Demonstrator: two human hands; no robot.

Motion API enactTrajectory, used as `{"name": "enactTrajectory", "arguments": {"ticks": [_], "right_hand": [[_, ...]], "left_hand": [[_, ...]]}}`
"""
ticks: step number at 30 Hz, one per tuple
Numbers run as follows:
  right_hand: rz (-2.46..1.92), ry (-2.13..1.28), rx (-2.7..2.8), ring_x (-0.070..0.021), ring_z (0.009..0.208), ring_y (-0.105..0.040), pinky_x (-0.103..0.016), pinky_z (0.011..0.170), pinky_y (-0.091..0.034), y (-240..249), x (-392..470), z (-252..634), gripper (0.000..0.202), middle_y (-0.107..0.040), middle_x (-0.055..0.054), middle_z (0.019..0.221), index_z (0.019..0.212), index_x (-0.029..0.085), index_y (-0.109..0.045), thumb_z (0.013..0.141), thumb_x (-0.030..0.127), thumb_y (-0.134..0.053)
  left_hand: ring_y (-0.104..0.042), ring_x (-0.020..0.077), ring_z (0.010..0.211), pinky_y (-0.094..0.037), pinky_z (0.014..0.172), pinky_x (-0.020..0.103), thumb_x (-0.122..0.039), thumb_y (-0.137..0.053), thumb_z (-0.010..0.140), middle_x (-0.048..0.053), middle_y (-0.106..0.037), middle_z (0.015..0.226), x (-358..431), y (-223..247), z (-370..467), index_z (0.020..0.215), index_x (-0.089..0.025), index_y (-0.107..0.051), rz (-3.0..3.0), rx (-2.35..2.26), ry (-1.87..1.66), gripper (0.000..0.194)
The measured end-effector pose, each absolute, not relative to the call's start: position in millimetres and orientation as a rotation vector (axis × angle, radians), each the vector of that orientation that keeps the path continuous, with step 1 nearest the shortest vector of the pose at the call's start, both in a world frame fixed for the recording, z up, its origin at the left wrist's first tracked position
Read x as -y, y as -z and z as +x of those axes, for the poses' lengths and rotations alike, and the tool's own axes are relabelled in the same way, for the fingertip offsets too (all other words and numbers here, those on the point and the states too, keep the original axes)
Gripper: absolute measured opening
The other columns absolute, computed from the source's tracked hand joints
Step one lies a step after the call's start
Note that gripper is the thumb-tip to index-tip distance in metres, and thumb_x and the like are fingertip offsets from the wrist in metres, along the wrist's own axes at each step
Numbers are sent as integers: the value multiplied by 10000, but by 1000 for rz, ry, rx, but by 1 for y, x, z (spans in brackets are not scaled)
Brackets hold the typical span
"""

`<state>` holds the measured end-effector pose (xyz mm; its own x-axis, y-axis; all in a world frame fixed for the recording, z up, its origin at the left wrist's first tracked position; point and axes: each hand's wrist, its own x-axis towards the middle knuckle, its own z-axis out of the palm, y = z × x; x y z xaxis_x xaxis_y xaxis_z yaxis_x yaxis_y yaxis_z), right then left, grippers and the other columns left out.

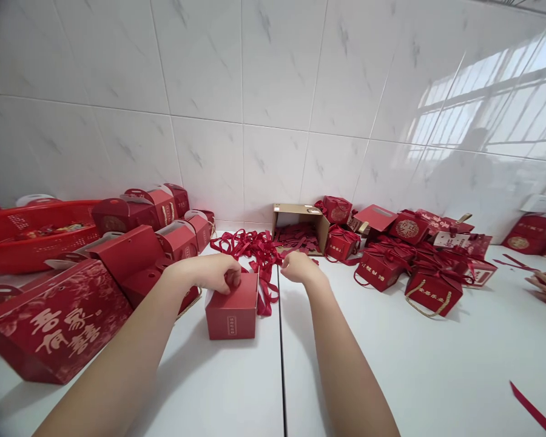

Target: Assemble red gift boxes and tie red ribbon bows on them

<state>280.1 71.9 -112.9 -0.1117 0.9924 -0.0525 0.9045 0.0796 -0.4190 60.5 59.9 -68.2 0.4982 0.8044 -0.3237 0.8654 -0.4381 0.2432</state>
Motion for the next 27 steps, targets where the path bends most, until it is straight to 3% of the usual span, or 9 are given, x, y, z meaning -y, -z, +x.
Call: {"name": "enactTrajectory", "arguments": {"ticks": [4,10,12,14,16,21,24,27], "right_hand": [[-2045,-396,1897,-200,997,-602,-405,843,-517,158,-93,284,310,-588,-84,1166,1161,158,-562,907,335,-556],[-1963,-381,1696,-210,1038,-584,-414,872,-504,197,-94,293,303,-565,-84,1219,1175,187,-561,913,338,-542],[-1905,-432,1637,-202,1032,-585,-402,871,-505,202,-97,293,279,-569,-81,1215,1158,198,-573,916,333,-538],[-1829,-492,1559,-192,1019,-588,-391,867,-508,201,-101,294,260,-574,-80,1208,1145,205,-580,921,326,-531],[-1731,-538,1449,-185,1001,-593,-384,860,-512,194,-107,297,249,-580,-79,1198,1134,203,-586,925,324,-523],[-1379,-526,1013,-191,898,-626,-346,763,-537,143,-113,310,282,-631,-43,1041,1031,139,-605,911,382,-528],[-1110,-497,773,-120,822,-645,-265,703,-538,101,-101,321,268,-655,-10,909,908,176,-545,941,397,-397],[-875,-499,658,-96,736,-649,-239,679,-540,66,-74,332,238,-635,34,755,810,207,-483,902,420,-428]], "left_hand": [[-625,194,868,-452,625,238,-177,-579,614,3,-668,988,-55,64,61,855,-243,-640,2420,-1403,169,257],[-534,308,1064,-491,683,327,-296,-651,616,138,-484,1253,-40,55,61,1098,-215,-524,2426,-1693,71,505],[-559,324,1006,-492,643,345,-318,-662,609,168,-476,1239,-37,53,59,1069,-190,-516,2390,-1781,81,499],[-610,281,854,-479,585,325,-322,-661,611,134,-526,1168,-36,53,58,995,-200,-533,2363,-1791,112,423],[-622,232,744,-451,538,289,-293,-651,617,88,-568,1103,-37,54,58,916,-217,-553,2350,-1760,136,324],[-630,216,748,-409,517,251,-192,-625,614,66,-649,1003,-42,59,64,773,-204,-603,2324,-1718,154,161],[-634,207,726,-403,511,243,-161,-617,602,37,-692,863,-43,60,67,727,-205,-633,2297,-1669,191,133],[-641,213,736,-404,515,247,-144,-616,590,37,-711,852,-45,62,69,718,-200,-656,2283,-1632,221,146]]}}
